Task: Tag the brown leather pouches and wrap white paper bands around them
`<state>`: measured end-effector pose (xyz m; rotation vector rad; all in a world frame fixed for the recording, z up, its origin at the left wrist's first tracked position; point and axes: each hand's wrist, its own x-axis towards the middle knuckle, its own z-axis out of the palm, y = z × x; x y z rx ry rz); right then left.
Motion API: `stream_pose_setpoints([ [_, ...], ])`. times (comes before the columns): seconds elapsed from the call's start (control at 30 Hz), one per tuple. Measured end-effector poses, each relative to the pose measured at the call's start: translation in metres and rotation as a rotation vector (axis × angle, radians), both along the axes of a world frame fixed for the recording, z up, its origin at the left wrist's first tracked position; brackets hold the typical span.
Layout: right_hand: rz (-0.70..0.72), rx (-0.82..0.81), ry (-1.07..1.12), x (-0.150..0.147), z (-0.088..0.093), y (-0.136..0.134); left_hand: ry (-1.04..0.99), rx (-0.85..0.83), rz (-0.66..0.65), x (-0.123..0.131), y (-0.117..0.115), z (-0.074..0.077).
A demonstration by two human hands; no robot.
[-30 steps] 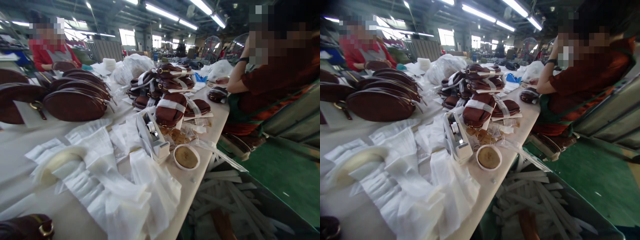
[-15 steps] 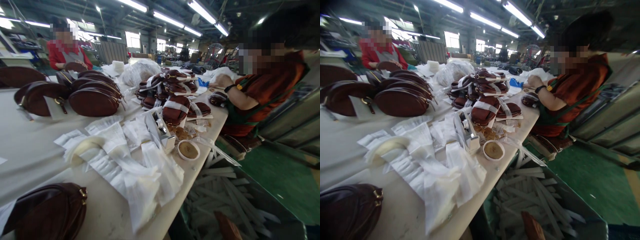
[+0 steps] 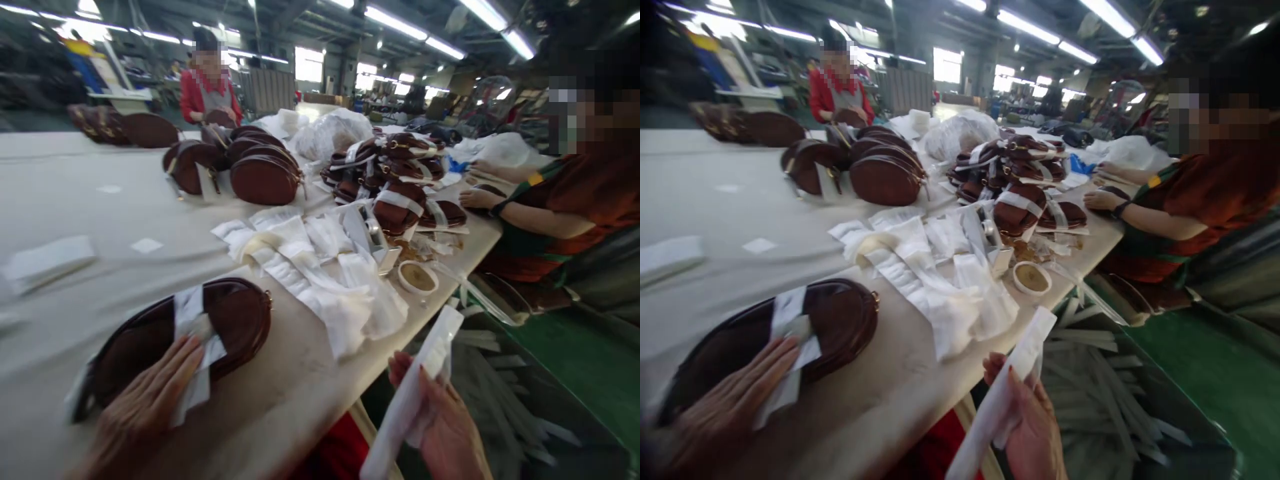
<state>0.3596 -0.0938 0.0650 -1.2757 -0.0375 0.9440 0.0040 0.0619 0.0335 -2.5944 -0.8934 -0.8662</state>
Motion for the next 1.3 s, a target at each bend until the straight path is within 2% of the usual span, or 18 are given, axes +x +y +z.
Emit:
stream_pose_setpoints([
  [0.1,0.274,0.033,0.198,-0.055,0.011,0.023,0.141,0.043,0.011,-0.001,-0.007,0.010],
  [0.2,0.515,-0.056,0.301,-0.100,0.006,0.044,0.164,0.010,0.036,-0.001,-0.005,0.018],
  [0.3,0.664,-0.114,0.274,-0.137,0.001,0.064,0.167,-0.067,0.031,-0.004,0.000,0.022],
  [0.4,0.732,-0.096,0.286,-0.162,0.001,0.083,0.155,-0.171,-0.018,-0.008,0.004,0.028],
  [0.5,0.711,-0.076,0.296,-0.181,0.002,0.098,0.160,-0.303,-0.067,-0.013,0.008,0.035],
  [0.6,0.714,-0.036,0.295,-0.197,0.000,0.108,0.188,-0.365,-0.086,-0.015,0.009,0.040],
  [0.77,0.768,-0.008,0.248,-0.210,-0.004,0.113,0.231,-0.267,-0.079,-0.014,0.005,0.034],
  [0.93,0.921,-0.060,0.128,-0.195,-0.008,0.110,0.201,-0.127,-0.016,-0.010,0.002,0.022],
  [1.0,1.059,-0.095,-0.009,-0.183,-0.007,0.104,0.169,-0.096,0.007,-0.007,0.000,0.019],
  [1.07,1.150,-0.046,-0.363,-0.169,-0.004,0.100,0.137,-0.070,0.016,-0.004,-0.003,0.018],
  [1.13,1.086,0.178,-0.866,-0.157,0.001,0.102,0.121,-0.056,0.025,-0.002,-0.005,0.017],
  [1.2,0.930,0.467,-1.303,-0.150,0.005,0.112,0.107,-0.044,0.037,0.000,-0.007,0.018],
  [1.23,0.883,0.575,-1.469,-0.149,0.006,0.120,0.098,-0.039,0.043,0.000,-0.007,0.018],
  [1.3,0.876,0.687,-1.696,-0.149,0.006,0.134,0.074,-0.031,0.052,0.001,-0.008,0.018],
])
